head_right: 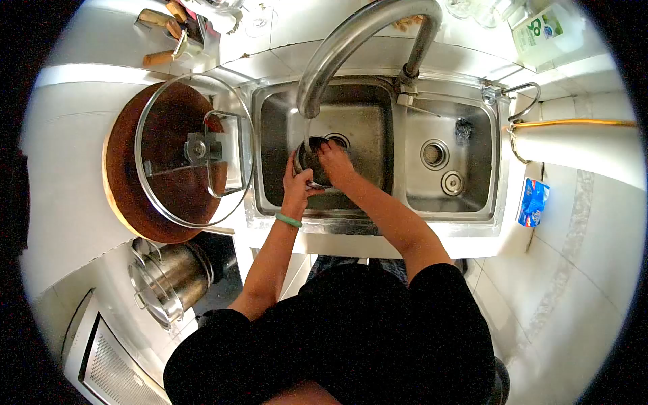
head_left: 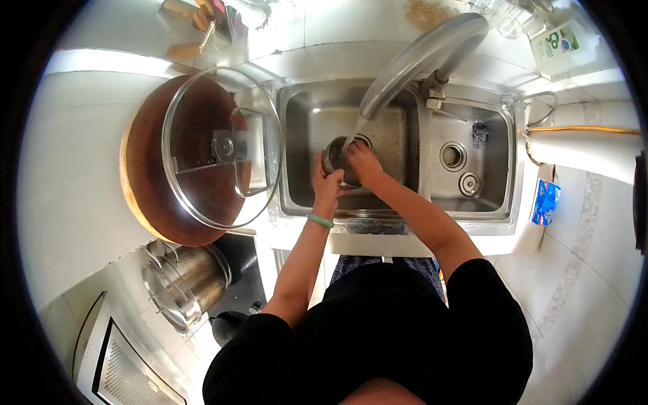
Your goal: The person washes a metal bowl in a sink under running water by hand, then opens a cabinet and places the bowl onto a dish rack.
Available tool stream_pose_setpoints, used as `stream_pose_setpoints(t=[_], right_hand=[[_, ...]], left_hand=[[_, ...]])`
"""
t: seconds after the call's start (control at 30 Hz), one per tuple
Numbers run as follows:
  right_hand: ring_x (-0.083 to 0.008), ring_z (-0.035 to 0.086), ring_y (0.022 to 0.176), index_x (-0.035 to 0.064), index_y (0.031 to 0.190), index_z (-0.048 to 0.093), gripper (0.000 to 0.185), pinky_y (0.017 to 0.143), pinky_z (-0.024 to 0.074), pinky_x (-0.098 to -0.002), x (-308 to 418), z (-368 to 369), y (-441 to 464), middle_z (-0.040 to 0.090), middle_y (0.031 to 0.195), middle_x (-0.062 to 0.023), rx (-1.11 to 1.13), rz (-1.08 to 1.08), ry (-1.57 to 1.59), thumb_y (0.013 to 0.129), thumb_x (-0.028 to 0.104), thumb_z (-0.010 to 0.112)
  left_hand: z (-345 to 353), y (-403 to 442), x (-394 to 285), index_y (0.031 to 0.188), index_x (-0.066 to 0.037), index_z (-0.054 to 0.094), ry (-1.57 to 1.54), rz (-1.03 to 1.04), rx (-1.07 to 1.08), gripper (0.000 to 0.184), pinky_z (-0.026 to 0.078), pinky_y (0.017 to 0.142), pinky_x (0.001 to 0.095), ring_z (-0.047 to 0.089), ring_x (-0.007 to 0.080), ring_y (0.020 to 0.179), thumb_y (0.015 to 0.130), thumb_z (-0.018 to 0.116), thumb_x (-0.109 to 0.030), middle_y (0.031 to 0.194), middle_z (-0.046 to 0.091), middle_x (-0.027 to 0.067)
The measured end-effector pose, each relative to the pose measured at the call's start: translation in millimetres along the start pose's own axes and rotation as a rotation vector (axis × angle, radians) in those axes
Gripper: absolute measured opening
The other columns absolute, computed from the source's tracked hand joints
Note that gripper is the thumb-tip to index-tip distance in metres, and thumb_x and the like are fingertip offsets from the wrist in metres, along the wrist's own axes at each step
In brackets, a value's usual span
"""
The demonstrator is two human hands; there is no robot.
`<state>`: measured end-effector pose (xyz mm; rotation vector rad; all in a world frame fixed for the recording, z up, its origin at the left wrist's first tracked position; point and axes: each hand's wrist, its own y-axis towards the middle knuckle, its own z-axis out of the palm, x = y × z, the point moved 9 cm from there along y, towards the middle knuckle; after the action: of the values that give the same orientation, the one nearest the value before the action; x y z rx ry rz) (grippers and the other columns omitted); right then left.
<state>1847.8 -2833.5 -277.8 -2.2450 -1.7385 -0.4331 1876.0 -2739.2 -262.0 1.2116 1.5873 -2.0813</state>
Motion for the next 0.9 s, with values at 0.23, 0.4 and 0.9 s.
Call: stream_pose_setpoints(t=[0.23,0.4,0.9], right_hand=[[-0.0281,0.057,0.087,0.0016,0.089,0.061,0.024,0.073,0.0476,-0.0421,-9.4,34.6,-18.7,0.063,0.08,-0.0137,0.26,0.146,0.43,0.066,0.004,0.068],[-0.0317,0.059,0.076,0.0028,0.09,0.061,0.031,0.068,0.046,-0.0442,-35.7,-26.0,-27.9,0.062,0.082,-0.0139,-0.406,0.293,0.385,0.063,0.01,0.073],[-0.0272,0.057,0.06,-0.0024,0.091,0.063,0.028,0.061,0.044,-0.0383,-72.6,37.4,-8.1,0.059,0.07,-0.0201,-0.222,0.543,0.697,0.074,0.02,0.064]], left_hand=[[-6.6,-7.3,4.6,0.14,-0.017,0.025,-0.044,-0.061,-0.008,0.08,0.055,0.06,0.0367,0.053,0.0133,0.075,0.068,0.054,0.001,0.094,0.051,0.0029],[-11.2,-11.0,11.6,0.141,-0.021,0.025,-0.007,-0.085,0.006,0.08,0.054,0.066,0.0417,0.054,0.0156,0.08,0.069,0.056,-0.002,0.104,0.051,0.0049],[0.9,-25.4,-0.4,0.14,-0.02,0.024,-0.051,-0.009,0.011,0.078,0.055,0.064,0.038,0.056,0.0192,0.088,0.071,0.057,-0.004,0.116,0.048,0.0088]])
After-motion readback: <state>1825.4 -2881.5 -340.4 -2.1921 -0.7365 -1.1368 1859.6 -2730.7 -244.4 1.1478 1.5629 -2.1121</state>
